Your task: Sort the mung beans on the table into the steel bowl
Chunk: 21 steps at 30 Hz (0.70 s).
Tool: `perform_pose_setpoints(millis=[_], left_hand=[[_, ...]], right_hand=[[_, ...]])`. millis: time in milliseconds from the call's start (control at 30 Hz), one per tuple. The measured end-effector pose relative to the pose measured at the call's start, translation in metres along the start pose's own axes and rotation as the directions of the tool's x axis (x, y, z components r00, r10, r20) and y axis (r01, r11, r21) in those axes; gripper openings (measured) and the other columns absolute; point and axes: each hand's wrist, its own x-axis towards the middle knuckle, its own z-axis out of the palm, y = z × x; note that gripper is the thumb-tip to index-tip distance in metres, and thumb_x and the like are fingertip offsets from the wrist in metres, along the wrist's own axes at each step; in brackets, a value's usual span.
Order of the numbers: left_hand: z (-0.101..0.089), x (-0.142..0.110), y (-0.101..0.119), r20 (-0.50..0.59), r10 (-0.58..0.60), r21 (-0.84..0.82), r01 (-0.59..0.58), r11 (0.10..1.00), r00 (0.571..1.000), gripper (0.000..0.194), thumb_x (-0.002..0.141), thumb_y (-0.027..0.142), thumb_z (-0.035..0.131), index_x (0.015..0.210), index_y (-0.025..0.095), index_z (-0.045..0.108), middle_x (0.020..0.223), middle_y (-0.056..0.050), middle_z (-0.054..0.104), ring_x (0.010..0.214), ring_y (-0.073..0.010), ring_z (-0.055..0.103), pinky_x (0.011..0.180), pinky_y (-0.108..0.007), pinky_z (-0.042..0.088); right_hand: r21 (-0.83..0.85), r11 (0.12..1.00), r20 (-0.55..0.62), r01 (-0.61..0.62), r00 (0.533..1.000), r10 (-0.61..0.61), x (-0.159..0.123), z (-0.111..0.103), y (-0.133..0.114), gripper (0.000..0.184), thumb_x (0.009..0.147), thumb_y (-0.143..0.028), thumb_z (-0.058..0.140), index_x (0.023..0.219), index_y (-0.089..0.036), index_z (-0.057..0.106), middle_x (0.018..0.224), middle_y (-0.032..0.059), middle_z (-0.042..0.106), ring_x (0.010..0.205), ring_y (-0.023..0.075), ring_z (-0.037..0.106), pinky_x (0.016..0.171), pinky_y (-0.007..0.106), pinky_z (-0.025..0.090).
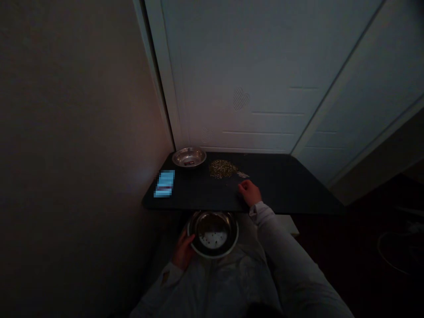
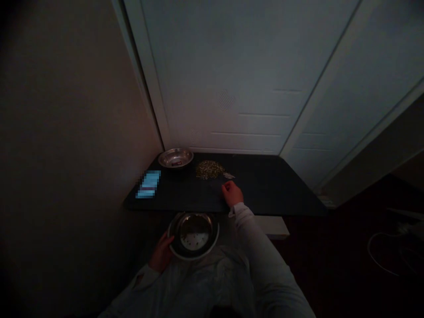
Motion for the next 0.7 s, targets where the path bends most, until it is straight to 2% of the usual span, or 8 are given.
perform_pose_setpoints(millis=[200, 400, 500, 567, 700], left_hand=[[-0.002, 0.002, -0.002, 0.014, 0.005, 0.002, -0.005, 1.0, 1.0, 0.052, 0.054, 0.018, 0.064, 0.105, 0.021, 0.052, 0.107, -0.006, 0.057, 0.104, -0.0258, 0.046, 0.083, -0.036, 0.039], [-0.001, 0.002, -0.001, 0.013, 0.004, -0.003, -0.004, 1.0, 1.0, 0.051, 0.054, 0.019, 0.064, 0.103, 0.02, 0.053, 0.105, -0.007, 0.058, 0.102, -0.0271, 0.047, 0.082, -0.037, 0.04], [0.001, -0.001, 0.001, 0.021, 0.007, 0.011, -0.007, 1.0, 1.0, 0.048, 0.054, 0.019, 0.064, 0.101, 0.02, 0.054, 0.106, -0.007, 0.058, 0.101, -0.0271, 0.048, 0.081, -0.037, 0.04], [0.002, -0.002, 0.002, 0.016, 0.007, 0.014, -0.007, 1.0, 1.0, 0.047, 0.054, 0.019, 0.064, 0.1, 0.021, 0.054, 0.107, -0.007, 0.057, 0.102, -0.0266, 0.048, 0.08, -0.036, 0.041], [0.003, -0.002, 0.001, -0.004, 0.01, 0.008, -0.01, 1.0, 1.0, 0.046, 0.054, 0.018, 0.063, 0.099, 0.021, 0.054, 0.104, -0.005, 0.059, 0.103, -0.0251, 0.047, 0.082, -0.035, 0.04]], right_hand=[[-0.046, 0.999, -0.102, -0.029, 0.995, 0.025, 0.027, -0.012, 0.025, 0.018, 0.069, -0.035, 0.044, 0.073, -0.019, 0.051, 0.07, 0.0049, 0.059, 0.064, 0.0147, 0.053, 0.056, 0.025, 0.037], [0.15, 0.988, -0.188, -0.031, 0.98, 0.059, 0.031, -0.012, 0.032, 0.025, 0.069, -0.037, 0.042, 0.079, -0.016, 0.05, 0.072, 0.0056, 0.06, 0.065, 0.0143, 0.054, 0.058, 0.026, 0.039], [0.251, 0.968, -0.126, -0.02, 0.991, 0.054, 0.021, -0.007, 0.025, 0.027, 0.069, -0.039, 0.042, 0.08, -0.016, 0.05, 0.069, 0.0043, 0.06, 0.061, 0.0134, 0.054, 0.055, 0.025, 0.04], [0.271, 0.962, -0.037, 0.016, 0.999, -0.006, 0.012, 0.0, 0.015, 0.025, 0.069, -0.038, 0.042, 0.079, -0.016, 0.05, 0.066, 0.0026, 0.059, 0.059, 0.0125, 0.054, 0.055, 0.024, 0.039], [0.215, 0.97, 0.105, 0.11, 0.985, -0.134, -0.006, 0.018, -0.013, 0.019, 0.071, -0.036, 0.043, 0.078, -0.019, 0.05, 0.065, 0.0003, 0.059, 0.061, 0.0113, 0.054, 0.058, 0.024, 0.039]])
